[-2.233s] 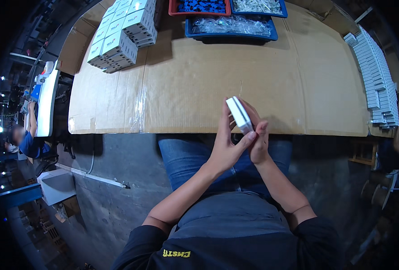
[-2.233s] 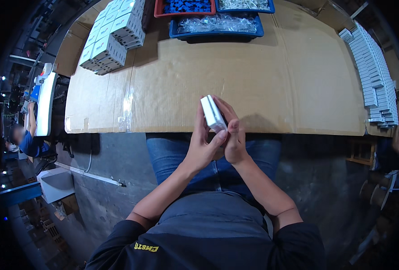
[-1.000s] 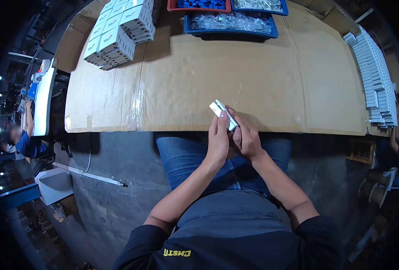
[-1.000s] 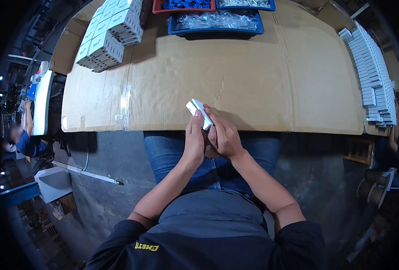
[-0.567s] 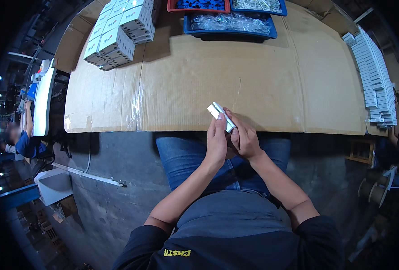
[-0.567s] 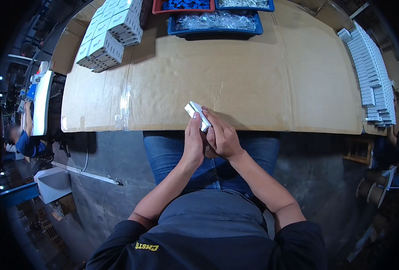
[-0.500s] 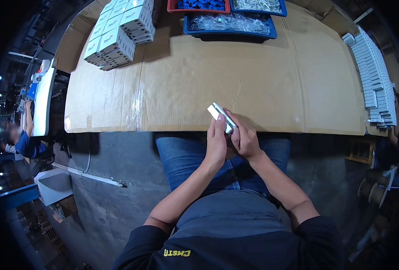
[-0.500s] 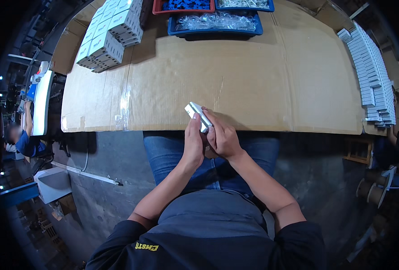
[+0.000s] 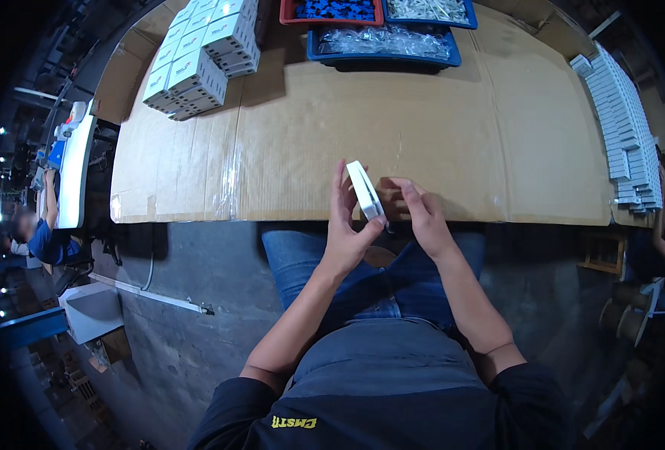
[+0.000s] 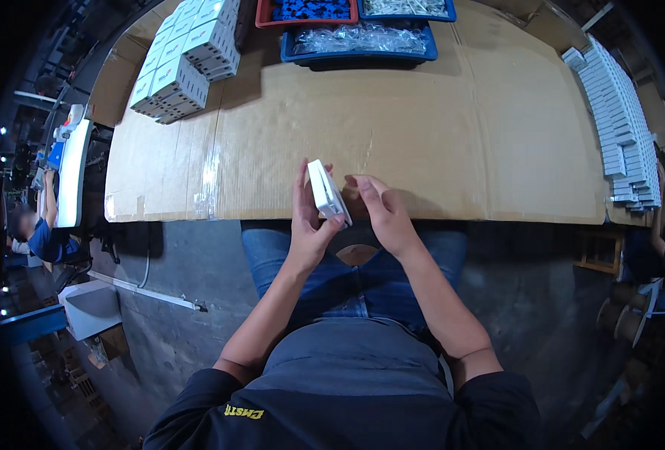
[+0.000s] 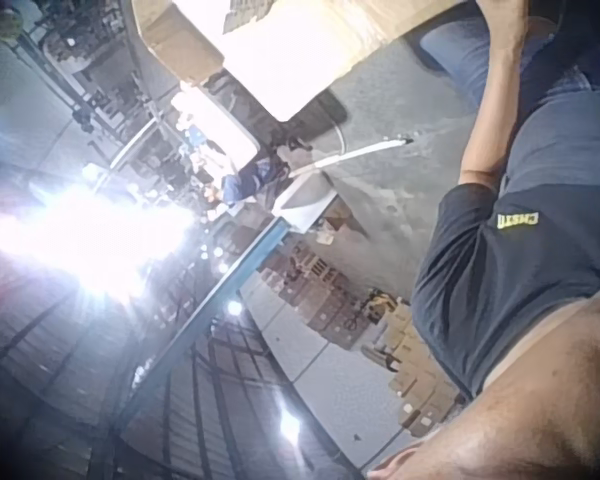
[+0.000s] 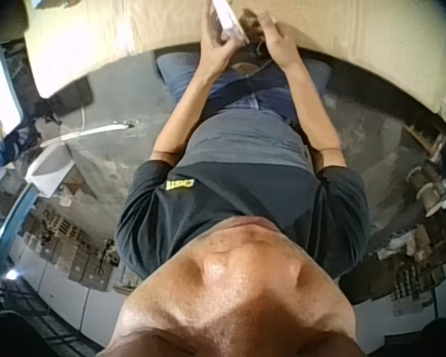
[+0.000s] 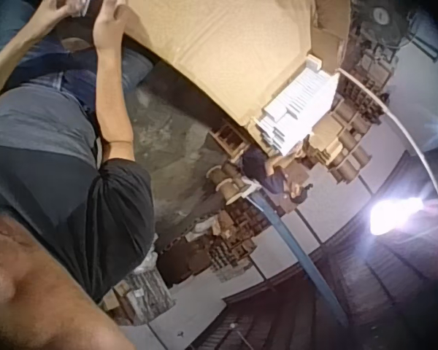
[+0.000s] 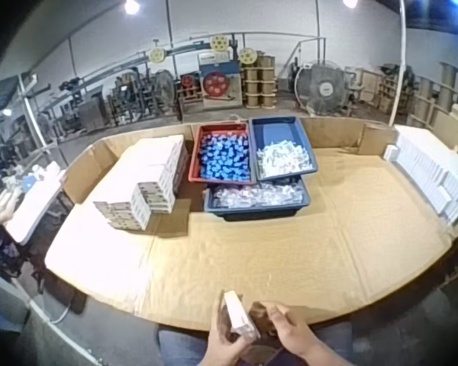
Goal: The worker is assembling small electronic components, specifically placing small connectors and internal parts into a white housing and then closing the housing with a lid.
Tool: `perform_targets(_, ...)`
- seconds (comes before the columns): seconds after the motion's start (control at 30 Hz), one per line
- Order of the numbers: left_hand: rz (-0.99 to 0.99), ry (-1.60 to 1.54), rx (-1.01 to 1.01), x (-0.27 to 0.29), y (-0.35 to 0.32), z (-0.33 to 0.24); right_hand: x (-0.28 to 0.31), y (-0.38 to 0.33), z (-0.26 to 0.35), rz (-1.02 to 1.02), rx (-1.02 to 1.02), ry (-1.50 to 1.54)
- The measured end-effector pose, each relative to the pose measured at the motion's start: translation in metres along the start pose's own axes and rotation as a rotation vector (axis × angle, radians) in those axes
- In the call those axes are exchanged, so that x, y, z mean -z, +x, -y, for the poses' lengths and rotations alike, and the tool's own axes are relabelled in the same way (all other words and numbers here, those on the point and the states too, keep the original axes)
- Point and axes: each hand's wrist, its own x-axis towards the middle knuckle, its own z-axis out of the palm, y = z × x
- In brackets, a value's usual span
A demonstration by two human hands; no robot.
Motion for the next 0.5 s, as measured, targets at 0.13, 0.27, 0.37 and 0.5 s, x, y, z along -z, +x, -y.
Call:
perform_targets(0.13,0.194,0.212,-0.060,0.011,-0.001,0.001,-0.005,-0.002,0.015,0.134,-0.254,0.158)
perform_targets(0.27,0.103,0.138,-0.073,0.008,0.001,0.005,-0.018,-0.005,0.007,0.088,-0.124,0.288)
perform_targets(0.37,-0.031,-0.137,0.160,0.005,0.000,-0.003,-0.023,-0.008,-0.011,-0.009,0.038,0.161)
perform_targets(0.5,-0.064,-0.118,0.220,0.001,-0.003,-0.001,-0.034,-0.012,-0.007,-0.008,0.280,-0.082)
